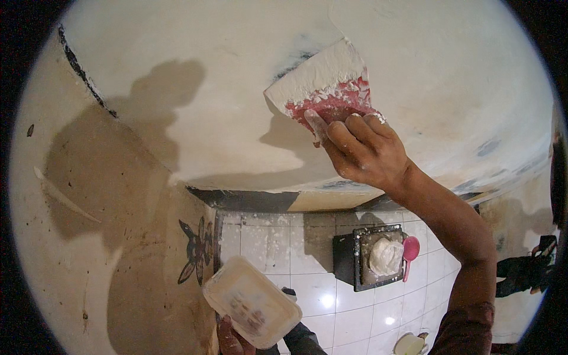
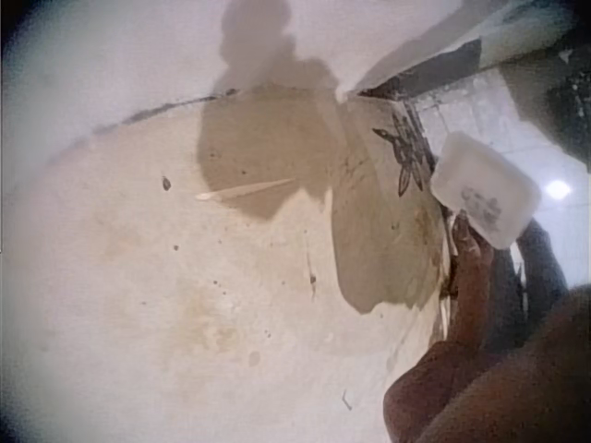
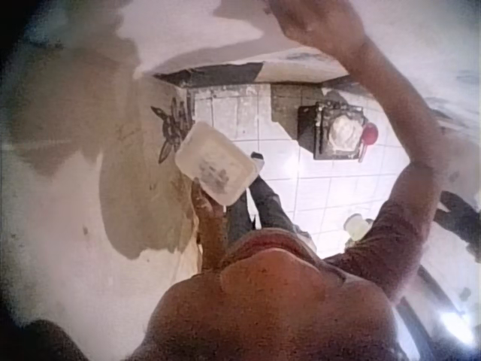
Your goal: The person applies a patching compound to a wall using a putty knife and a plastic container. The person takes compound from the container, spreads it across damaged areas of the wall, and smooths it with the knife.
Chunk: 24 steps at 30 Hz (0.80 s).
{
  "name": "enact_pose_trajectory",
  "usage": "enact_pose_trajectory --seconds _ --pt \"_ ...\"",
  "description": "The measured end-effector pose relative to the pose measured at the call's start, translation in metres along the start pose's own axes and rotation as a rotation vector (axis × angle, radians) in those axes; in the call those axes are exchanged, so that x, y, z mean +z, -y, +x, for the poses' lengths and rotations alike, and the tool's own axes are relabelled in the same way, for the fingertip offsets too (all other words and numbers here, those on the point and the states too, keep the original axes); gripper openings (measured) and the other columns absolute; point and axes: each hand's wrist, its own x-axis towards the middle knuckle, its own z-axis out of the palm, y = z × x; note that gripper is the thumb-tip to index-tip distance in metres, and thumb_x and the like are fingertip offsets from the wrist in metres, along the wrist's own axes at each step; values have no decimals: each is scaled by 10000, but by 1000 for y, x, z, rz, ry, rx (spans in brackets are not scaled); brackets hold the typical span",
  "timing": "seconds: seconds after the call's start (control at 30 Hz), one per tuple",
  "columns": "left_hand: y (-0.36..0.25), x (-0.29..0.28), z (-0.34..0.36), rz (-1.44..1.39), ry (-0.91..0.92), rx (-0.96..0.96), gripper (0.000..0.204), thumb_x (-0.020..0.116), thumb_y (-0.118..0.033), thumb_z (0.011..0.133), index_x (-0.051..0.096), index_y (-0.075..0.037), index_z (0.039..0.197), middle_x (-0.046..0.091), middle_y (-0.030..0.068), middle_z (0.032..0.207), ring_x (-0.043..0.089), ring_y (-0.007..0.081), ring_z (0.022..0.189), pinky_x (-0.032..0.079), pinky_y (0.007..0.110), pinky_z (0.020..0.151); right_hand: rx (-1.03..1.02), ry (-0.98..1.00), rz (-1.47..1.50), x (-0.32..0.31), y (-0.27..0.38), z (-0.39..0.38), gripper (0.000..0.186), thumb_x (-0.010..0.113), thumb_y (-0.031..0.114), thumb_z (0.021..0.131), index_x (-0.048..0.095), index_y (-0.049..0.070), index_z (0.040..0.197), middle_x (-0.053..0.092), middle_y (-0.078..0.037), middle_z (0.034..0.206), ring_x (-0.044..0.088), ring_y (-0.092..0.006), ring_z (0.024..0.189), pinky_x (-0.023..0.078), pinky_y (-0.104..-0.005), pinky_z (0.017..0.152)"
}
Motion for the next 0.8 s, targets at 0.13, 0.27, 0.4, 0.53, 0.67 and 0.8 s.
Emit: enact_pose_trajectory --seconds 0.13,0.27,0.4,0.53,0.67,0.8 --pt "6 5 0 41 -14 -12 583 558 -347 898 400 -65 1383 493 136 1345 475 342 1222 373 558 1038 -3 12 49 15 -3 -16 366 656 134 633 660 11 978 511 -30 881 522 -170 778 444 -295 618" --pt "7 -2 -2 84 -43 -10 585 561 -349 898 401 -56 1378 498 141 1335 484 350 1208 389 553 1027 -9 98 69 33 9 -69 382 666 135 675 637 15 1037 532 -48 941 562 -197 894 503 -326 738" --pt "0 -6 -2 18 -35 -11 590 558 -354 898 399 -49 1377 499 144 1334 490 352 1200 395 549 1021 98 199 96 -7 43 -169 391 684 133 742 615 18 1109 579 -83 1029 612 -259 892 531 -401 792" --pt "-3 -4 0 -39 -40 -33 595 555 -359 899 397 -41 1377 499 147 1332 496 354 1192 401 545 1014 609 139 223 -48 85 -147 307 682 126 779 627 22 1063 595 -113 1008 626 -271 785 522 -383 704" --pt "-8 0 0 -108 -56 -37 601 552 -364 900 395 -34 1376 500 150 1331 502 356 1184 407 540 1008 1574 -479 712 -24 125 -61 333 591 -22 813 587 19 1143 593 -23 822 558 -144 664 465 -281 580" --pt "-18 10 -2 -624 -113 -201 604 546 -370 902 395 -28 1376 500 153 1331 508 358 1177 413 538 998 2207 -1095 1471 -19 130 -10 246 571 -20 799 548 32 1039 575 -26 828 521 -114 645 443 -249 566"
